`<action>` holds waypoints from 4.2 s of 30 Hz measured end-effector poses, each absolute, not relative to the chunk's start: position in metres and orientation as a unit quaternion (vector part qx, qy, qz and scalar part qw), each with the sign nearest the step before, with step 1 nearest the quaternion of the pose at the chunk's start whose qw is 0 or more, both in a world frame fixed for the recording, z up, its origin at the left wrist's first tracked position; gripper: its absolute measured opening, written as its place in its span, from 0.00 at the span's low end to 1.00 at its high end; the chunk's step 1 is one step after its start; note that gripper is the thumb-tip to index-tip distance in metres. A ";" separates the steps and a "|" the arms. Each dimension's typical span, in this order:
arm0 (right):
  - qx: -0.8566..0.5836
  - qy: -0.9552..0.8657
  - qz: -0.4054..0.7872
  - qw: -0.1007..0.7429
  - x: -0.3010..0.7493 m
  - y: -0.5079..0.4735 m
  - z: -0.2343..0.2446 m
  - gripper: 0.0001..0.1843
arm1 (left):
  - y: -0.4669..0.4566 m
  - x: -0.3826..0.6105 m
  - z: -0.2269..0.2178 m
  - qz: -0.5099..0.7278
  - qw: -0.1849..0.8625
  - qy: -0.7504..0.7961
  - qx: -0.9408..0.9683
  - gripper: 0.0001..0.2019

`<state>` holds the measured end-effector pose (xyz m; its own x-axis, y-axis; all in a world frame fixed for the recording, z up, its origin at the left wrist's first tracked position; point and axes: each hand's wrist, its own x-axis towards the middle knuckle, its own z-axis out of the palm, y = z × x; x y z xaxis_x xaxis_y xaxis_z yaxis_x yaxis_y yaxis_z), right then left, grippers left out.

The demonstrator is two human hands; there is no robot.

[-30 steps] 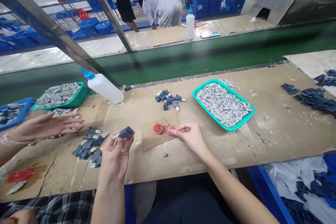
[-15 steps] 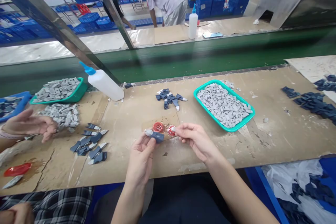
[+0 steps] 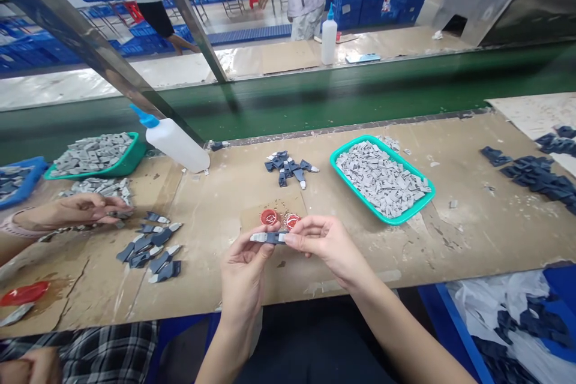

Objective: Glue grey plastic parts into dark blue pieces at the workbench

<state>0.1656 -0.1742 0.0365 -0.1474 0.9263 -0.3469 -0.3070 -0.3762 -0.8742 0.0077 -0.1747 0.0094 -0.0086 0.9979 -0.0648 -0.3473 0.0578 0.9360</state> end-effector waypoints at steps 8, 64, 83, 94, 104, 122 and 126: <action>-0.477 -0.380 0.674 0.417 0.167 -0.178 0.034 0.15 | -0.178 0.008 0.014 0.555 0.520 0.412 0.502 0.12; -0.616 -0.445 0.449 0.470 0.248 -0.148 0.015 0.15 | -0.033 -0.032 0.022 0.283 0.461 0.551 0.635 0.22; -0.600 -0.404 0.542 0.428 0.164 -0.139 -0.032 0.17 | -0.157 -0.028 0.016 0.555 0.466 0.550 0.416 0.19; -0.562 -0.349 0.606 0.441 0.167 -0.142 -0.018 0.18 | -0.161 -0.015 0.008 0.533 0.545 0.517 0.388 0.16; -0.480 -0.280 0.694 0.458 0.175 -0.159 0.020 0.15 | -0.166 0.012 0.006 0.537 0.562 0.459 0.430 0.10; -0.484 -0.417 0.673 0.374 0.177 -0.162 0.015 0.19 | -0.170 0.014 0.004 0.497 0.556 0.457 0.485 0.14; -0.484 -0.427 0.664 0.378 0.176 -0.163 0.024 0.17 | -0.165 0.019 0.008 0.471 0.598 0.470 0.447 0.22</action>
<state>0.1756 -0.1631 0.0243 -0.2459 0.9148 -0.3204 -0.0886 -0.3504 -0.9324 0.0188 -0.1646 0.0084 0.1146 0.9833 -0.1411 -0.1429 0.1569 0.9772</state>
